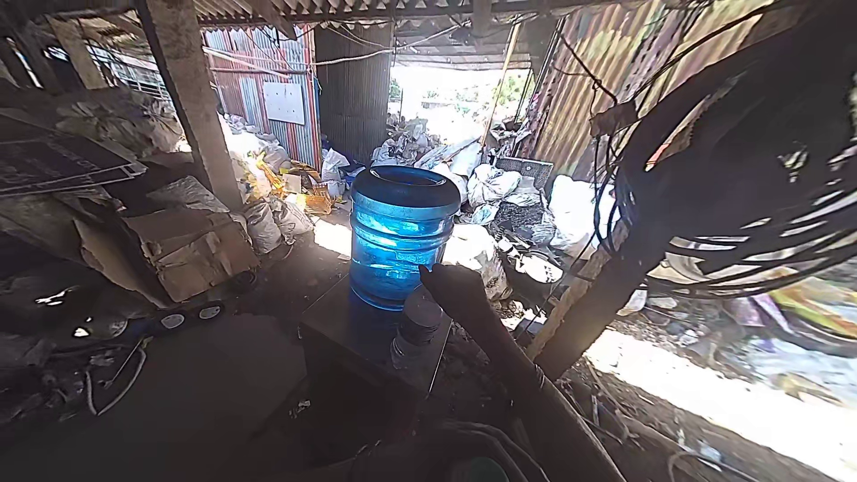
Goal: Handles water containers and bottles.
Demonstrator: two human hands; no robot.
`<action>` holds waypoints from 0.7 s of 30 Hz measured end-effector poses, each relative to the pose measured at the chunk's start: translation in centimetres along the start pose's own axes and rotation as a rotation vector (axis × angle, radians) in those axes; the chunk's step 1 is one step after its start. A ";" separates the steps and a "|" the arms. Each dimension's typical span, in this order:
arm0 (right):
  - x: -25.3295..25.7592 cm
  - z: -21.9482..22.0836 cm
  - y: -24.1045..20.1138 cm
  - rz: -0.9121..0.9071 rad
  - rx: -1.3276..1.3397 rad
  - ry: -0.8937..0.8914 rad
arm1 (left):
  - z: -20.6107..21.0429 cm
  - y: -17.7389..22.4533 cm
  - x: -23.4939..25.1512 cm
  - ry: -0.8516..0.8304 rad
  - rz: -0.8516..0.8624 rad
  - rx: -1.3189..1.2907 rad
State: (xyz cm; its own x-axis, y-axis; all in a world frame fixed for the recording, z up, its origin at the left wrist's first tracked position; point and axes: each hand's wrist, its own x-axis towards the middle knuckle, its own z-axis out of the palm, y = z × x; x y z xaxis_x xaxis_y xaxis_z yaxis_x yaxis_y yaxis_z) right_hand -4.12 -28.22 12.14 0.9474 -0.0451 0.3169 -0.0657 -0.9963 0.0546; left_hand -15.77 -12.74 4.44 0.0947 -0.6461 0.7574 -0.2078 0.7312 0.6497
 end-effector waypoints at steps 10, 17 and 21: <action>0.5 -0.3 -0.9 0.090 0.113 -0.047 | -12.7 7.2 -2.3 0.186 -0.219 0.679; 1.0 0.4 -0.8 -0.040 -0.044 -0.034 | -16.3 1.8 -1.9 0.126 -1.015 1.154; 1.2 -0.4 -1.1 -0.072 -0.055 -0.088 | -16.5 -0.5 0.1 0.228 -1.089 1.184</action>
State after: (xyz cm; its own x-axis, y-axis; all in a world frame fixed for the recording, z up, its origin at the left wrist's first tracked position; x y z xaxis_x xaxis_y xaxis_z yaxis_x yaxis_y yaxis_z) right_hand -3.01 -27.14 12.82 0.9739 0.0175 0.2264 -0.0116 -0.9919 0.1267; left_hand 0.40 -9.55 5.28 0.8024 -0.5937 0.0605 -0.5310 -0.6640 0.5265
